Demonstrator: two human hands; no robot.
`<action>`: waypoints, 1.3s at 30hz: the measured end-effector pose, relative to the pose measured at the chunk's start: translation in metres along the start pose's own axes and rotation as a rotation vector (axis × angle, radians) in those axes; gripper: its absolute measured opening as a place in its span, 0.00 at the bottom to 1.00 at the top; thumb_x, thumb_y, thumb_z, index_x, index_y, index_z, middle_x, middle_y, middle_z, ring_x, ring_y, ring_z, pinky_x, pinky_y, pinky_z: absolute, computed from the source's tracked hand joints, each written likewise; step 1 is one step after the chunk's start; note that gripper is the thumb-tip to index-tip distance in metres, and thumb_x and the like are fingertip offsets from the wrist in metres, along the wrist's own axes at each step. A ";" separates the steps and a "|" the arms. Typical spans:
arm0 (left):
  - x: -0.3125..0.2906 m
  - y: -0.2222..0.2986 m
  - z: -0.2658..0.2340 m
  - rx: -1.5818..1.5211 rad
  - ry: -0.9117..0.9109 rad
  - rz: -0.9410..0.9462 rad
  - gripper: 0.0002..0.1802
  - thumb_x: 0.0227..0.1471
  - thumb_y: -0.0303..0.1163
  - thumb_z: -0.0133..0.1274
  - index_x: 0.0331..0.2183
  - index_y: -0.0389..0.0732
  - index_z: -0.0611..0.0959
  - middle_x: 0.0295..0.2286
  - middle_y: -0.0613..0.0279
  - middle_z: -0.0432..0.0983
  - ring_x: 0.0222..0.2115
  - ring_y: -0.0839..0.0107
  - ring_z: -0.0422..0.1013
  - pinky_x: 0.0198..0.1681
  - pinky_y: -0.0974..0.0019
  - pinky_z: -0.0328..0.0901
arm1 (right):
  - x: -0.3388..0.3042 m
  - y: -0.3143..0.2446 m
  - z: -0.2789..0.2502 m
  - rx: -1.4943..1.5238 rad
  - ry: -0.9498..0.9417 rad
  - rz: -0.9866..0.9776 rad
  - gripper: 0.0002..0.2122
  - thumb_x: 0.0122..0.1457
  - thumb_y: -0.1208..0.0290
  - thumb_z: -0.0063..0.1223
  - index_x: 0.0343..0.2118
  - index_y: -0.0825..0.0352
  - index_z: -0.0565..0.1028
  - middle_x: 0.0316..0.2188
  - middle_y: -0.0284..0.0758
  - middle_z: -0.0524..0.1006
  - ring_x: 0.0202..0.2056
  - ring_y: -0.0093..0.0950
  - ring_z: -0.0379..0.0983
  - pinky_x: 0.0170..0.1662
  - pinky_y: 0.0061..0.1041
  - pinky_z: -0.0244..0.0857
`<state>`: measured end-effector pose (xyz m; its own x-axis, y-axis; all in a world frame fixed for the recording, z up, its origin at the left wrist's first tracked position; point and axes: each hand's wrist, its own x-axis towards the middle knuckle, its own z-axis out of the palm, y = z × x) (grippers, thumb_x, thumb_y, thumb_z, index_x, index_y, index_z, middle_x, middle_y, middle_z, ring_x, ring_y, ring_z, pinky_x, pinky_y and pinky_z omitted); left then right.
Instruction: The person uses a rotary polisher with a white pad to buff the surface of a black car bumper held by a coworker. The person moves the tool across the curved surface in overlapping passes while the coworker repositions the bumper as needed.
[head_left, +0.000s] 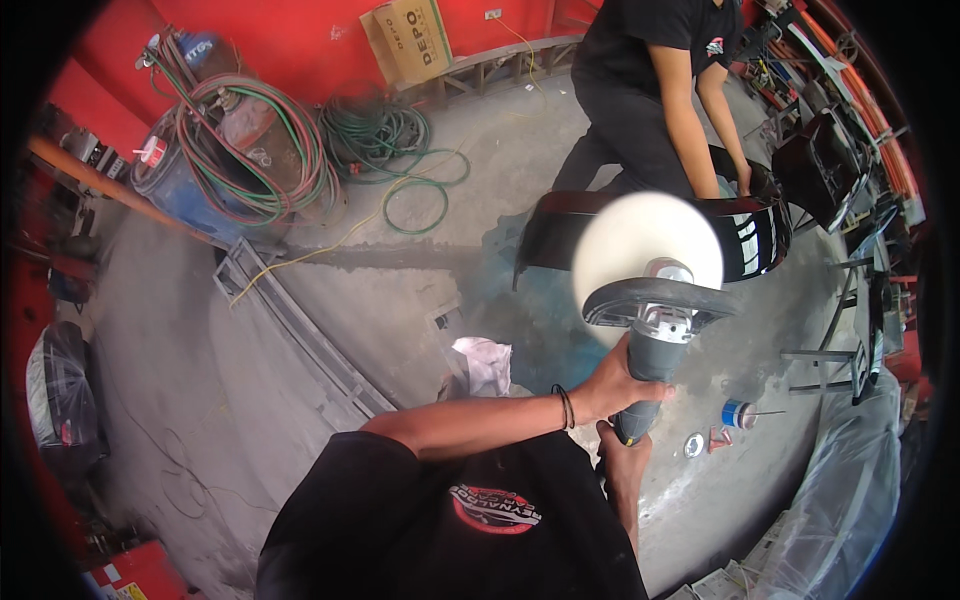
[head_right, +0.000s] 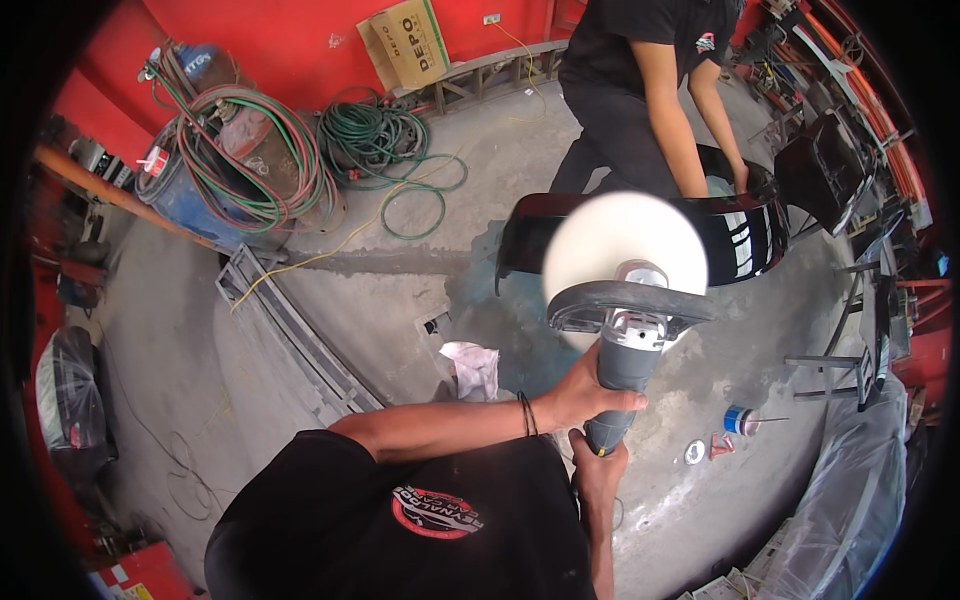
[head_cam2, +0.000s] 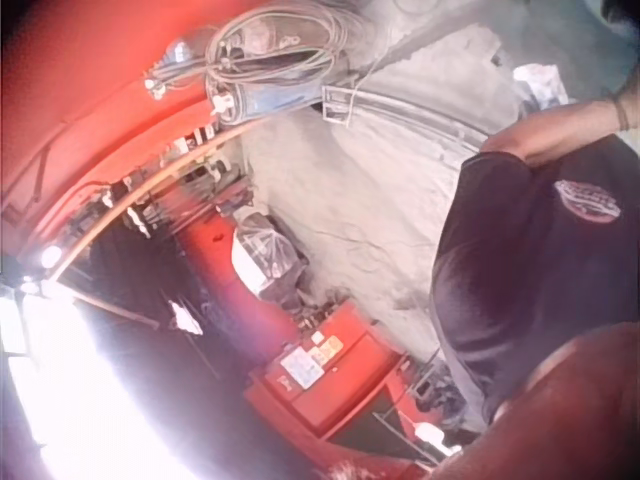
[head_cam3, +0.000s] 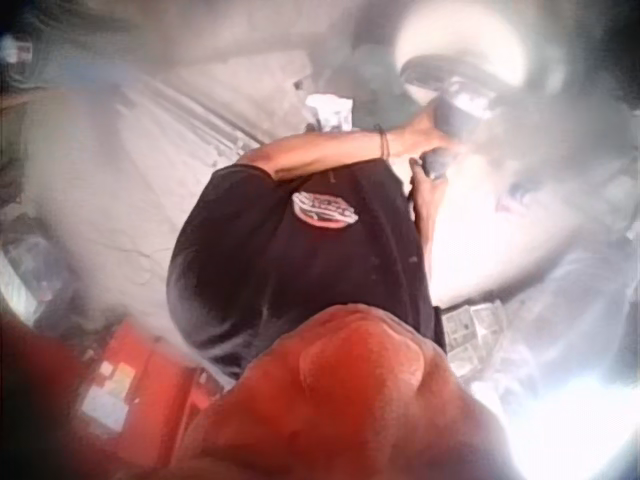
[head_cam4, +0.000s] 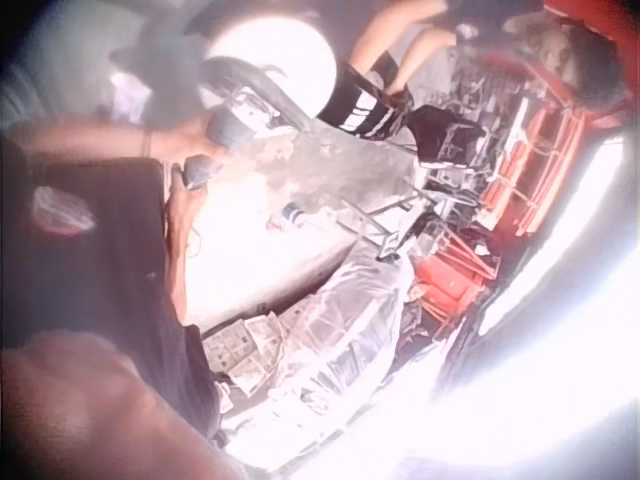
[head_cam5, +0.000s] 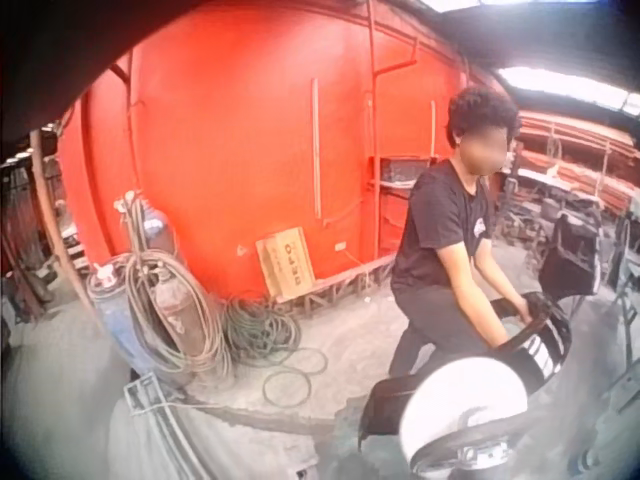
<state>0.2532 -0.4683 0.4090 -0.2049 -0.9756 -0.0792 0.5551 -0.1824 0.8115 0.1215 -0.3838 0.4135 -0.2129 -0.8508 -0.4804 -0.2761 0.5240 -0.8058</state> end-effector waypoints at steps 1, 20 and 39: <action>-0.001 0.005 -0.005 -0.045 0.009 -0.030 0.48 0.48 0.35 0.77 0.65 0.40 0.68 0.52 0.61 0.73 0.54 0.69 0.71 0.59 0.59 0.69 | 0.004 0.004 0.003 -0.036 0.013 -0.036 0.12 0.54 0.70 0.71 0.33 0.70 0.78 0.21 0.31 0.76 0.20 0.22 0.71 0.24 0.28 0.62; -0.085 -0.011 -0.165 -0.499 0.239 -0.300 0.30 0.61 0.33 0.63 0.60 0.38 0.72 0.53 0.54 0.78 0.56 0.60 0.75 0.65 0.50 0.69 | 0.009 -0.013 0.094 -0.859 -0.218 -0.272 0.24 0.46 0.55 0.72 0.43 0.66 0.81 0.30 0.49 0.85 0.36 0.52 0.85 0.44 0.49 0.78; -0.080 -0.027 -0.105 -0.061 0.148 -0.290 0.23 0.57 0.30 0.69 0.52 0.37 0.81 0.47 0.60 0.81 0.50 0.70 0.77 0.57 0.60 0.72 | 0.013 0.070 0.045 -0.399 -0.240 -0.211 0.27 0.45 0.61 0.77 0.47 0.69 0.80 0.35 0.50 0.86 0.40 0.49 0.85 0.46 0.42 0.78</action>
<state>0.3395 -0.3980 0.3324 -0.2446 -0.8882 -0.3890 0.5391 -0.4580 0.7068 0.1417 -0.3597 0.3357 0.0944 -0.9001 -0.4254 -0.6359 0.2742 -0.7214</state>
